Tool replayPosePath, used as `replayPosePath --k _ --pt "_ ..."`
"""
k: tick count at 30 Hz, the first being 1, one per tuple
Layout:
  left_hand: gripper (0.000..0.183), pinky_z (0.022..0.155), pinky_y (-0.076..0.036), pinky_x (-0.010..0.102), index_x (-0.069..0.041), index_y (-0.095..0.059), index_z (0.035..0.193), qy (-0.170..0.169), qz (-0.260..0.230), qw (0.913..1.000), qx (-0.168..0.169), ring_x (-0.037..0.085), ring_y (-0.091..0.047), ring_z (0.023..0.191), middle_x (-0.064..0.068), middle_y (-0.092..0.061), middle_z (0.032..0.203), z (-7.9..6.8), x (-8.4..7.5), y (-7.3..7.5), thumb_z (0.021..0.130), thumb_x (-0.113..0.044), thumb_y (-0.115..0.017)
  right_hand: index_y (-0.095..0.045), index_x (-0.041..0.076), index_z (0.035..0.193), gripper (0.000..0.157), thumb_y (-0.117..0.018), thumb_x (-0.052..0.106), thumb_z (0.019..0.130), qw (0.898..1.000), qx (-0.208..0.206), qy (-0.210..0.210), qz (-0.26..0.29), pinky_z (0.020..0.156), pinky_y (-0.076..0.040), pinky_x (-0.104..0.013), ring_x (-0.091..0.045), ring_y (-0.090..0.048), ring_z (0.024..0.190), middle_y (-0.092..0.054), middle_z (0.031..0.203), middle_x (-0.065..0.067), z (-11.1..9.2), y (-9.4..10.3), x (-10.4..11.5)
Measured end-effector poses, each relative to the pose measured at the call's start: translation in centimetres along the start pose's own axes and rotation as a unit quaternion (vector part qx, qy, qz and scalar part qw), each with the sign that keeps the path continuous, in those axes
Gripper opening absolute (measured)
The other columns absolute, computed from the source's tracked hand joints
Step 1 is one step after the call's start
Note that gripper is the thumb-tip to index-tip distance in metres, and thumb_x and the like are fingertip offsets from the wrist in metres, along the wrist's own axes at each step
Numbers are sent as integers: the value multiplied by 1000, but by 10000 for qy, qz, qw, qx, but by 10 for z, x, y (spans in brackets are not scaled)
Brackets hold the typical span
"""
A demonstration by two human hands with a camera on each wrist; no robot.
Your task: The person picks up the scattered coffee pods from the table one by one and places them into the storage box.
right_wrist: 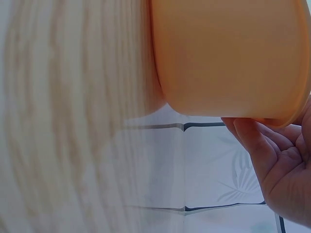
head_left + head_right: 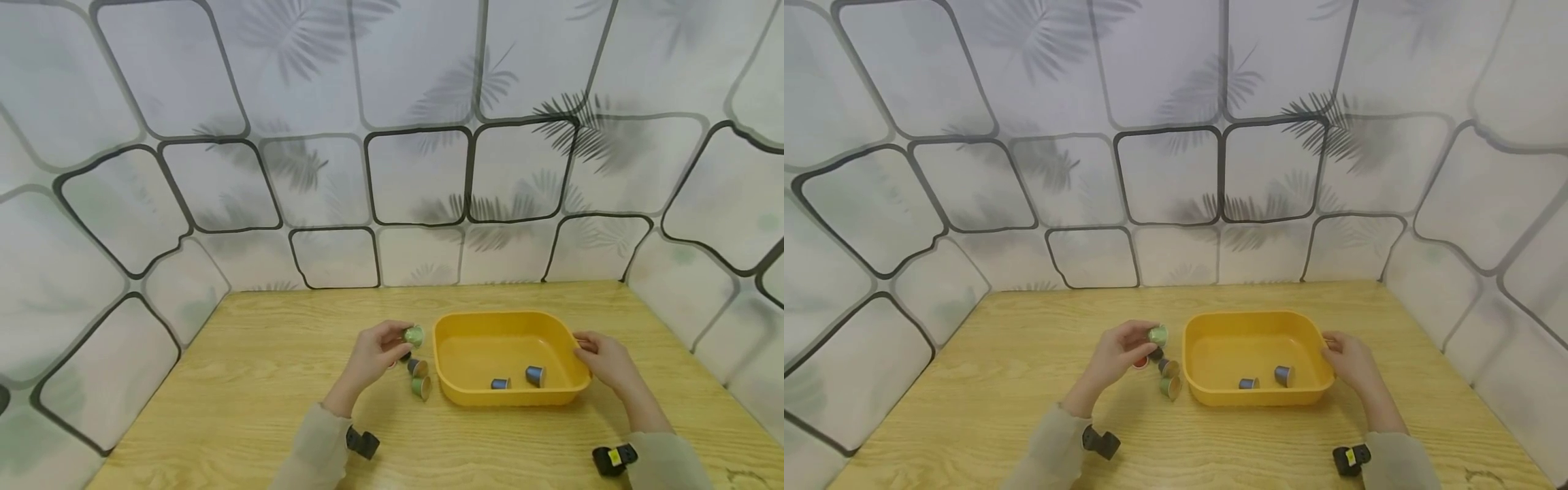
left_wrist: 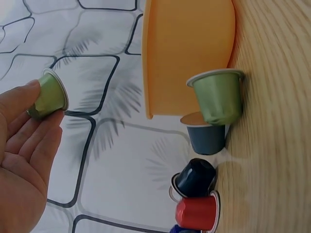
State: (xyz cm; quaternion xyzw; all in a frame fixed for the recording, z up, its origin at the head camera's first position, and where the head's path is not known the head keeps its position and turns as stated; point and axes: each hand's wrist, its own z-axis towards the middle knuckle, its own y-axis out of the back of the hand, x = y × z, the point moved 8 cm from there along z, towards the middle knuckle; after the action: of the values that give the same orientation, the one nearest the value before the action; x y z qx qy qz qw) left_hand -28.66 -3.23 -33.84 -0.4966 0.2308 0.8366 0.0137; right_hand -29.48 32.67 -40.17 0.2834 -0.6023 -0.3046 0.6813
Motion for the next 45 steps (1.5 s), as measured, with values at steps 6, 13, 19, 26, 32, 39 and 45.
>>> replayPosePath --k 6,13,19,26,32,39,45 --pt "31 82 -46 28 2 -56 112 -68 43 9999 70 23 -57 98 14 -60 106 10 16 -12 83 -6 -61 -41 -17 118 39 -49 7 89 10000 4 -47 -54 71 -49 -44 -45 -51 96 -50 107 -36 0 -1 -2" --pt "29 83 -45 36 3 -56 111 -179 142 9992 313 26 -58 95 15 -61 102 17 1 -28 83 -4 -60 -41 -17 119 40 -49 9 90 9999 12 -81 -60 71 -48 -44 -45 -50 96 -49 108 -36 -1 1 0" --pt "27 84 -45 35 5 -57 109 -120 294 9982 504 25 -57 95 15 -60 101 20 -9 -41 83 -2 -59 -41 -18 118 40 -49 8 89 10000 5 -82 -38 73 -48 -45 -45 -50 97 -49 108 -36 -1 1 0" --pt "28 81 -44 21 -5 -60 109 -289 725 9939 778 11 -56 94 3 -61 102 29 23 -62 83 -15 -62 -42 -18 117 39 -49 7 88 10000 -38 -42 -32 72 -48 -45 -45 -50 96 -50 107 -36 0 2 1" --pt "29 81 -44 19 -5 -60 110 -268 1292 9853 1088 11 -55 95 3 -61 103 31 25 -76 83 -16 -62 -42 -18 118 39 -49 8 88 10000 -14 -23 -27 73 -47 -46 -46 -49 97 -49 108 -36 0 1 1" --pt "29 79 -44 19 -7 -59 110 -351 2230 9619 1540 9 -56 94 0 -60 104 32 31 -94 84 -20 -62 -41 -17 119 40 -49 8 89 10000 30 -67 31 72 -48 -44 -45 -49 98 -49 109 -36 1 -2 -3" --pt "27 79 -43 17 -7 -61 106 -423 2622 9478 1763 8 -56 91 -1 -62 99 34 27 -102 82 -19 -64 -41 -18 119 40 -49 8 89 10000 14 -23 -33 73 -48 -45 -46 -49 98 -49 109 -36 1 0 -1"
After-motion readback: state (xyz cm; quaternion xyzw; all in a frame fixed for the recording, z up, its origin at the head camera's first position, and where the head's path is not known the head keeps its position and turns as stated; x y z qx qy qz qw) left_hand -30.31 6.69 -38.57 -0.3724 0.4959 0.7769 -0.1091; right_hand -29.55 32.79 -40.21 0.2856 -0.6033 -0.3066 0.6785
